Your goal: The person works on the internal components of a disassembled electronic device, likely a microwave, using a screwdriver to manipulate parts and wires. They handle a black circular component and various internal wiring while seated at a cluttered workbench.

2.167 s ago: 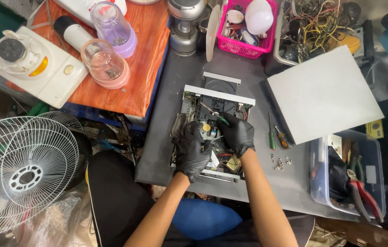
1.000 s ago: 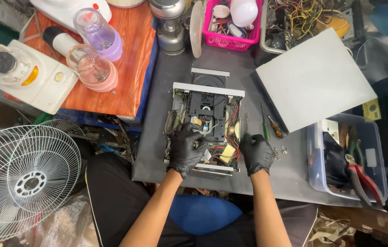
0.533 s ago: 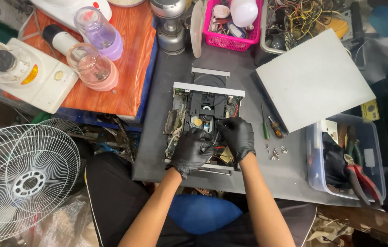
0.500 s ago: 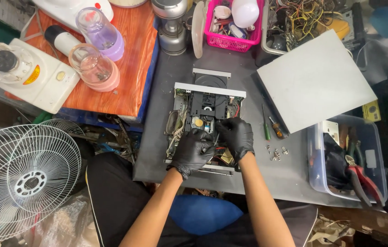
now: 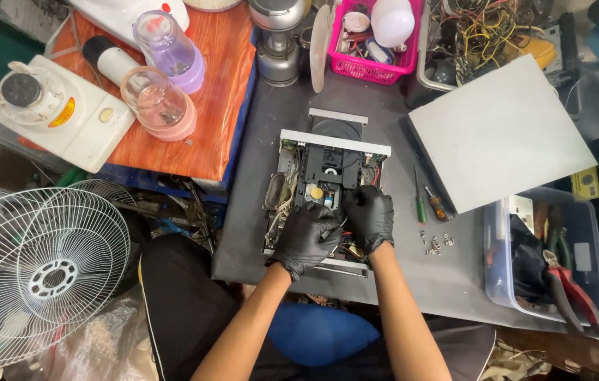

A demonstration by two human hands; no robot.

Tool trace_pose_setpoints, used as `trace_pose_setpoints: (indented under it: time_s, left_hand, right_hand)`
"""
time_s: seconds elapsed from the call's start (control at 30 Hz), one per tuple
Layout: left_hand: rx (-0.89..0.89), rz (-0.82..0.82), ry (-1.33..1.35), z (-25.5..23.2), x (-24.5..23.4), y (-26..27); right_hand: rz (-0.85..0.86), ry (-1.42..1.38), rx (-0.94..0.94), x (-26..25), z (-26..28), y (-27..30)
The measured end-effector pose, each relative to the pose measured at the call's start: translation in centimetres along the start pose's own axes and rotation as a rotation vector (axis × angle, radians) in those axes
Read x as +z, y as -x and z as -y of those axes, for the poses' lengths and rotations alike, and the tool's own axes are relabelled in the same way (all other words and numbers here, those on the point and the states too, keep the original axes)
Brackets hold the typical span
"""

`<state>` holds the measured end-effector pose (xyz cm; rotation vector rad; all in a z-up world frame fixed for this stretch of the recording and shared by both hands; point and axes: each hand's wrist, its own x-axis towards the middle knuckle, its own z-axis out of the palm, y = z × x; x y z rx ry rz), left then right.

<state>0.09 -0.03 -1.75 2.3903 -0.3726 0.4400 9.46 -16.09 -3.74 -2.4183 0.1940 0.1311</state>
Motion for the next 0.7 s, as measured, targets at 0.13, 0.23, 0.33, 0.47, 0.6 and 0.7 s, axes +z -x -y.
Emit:
trace_pose_setpoints:
  time_s: [0.13, 0.23, 0.33, 0.47, 0.6, 0.7]
  left_hand:
    - [-0.004, -0.009, -0.002, -0.8, -1.2, -0.1]
    - [-0.067, -0.06, -0.063, -1.6, -1.9, -0.2]
    - [-0.098, -0.139, -0.073, -1.7, -2.3, -0.5]
    - [-0.148, -0.194, -0.072, -1.1, -1.7, -0.3]
    - [-0.253, -0.347, 0.124, -2.4, -5.5, -1.6]
    - [-0.329, -0.423, 0.139, -2.7, -5.7, -2.2]
  right_hand:
    - [0.012, -0.01, -0.013, -0.5, -0.8, 0.3]
    - [0.064, -0.081, -0.015, -1.7, -0.6, 0.5]
    - [-0.012, -0.129, -0.039, -2.9, -0.1, 0.5]
    - [-0.103, -0.136, -0.366, -4.6, 2.3, 1.0]
    - [0.045, -0.161, -0.551, -6.0, 3.7, 1.7]
    - [0.082, -0.081, -0.643, -5.5, 3.1, 1.2]
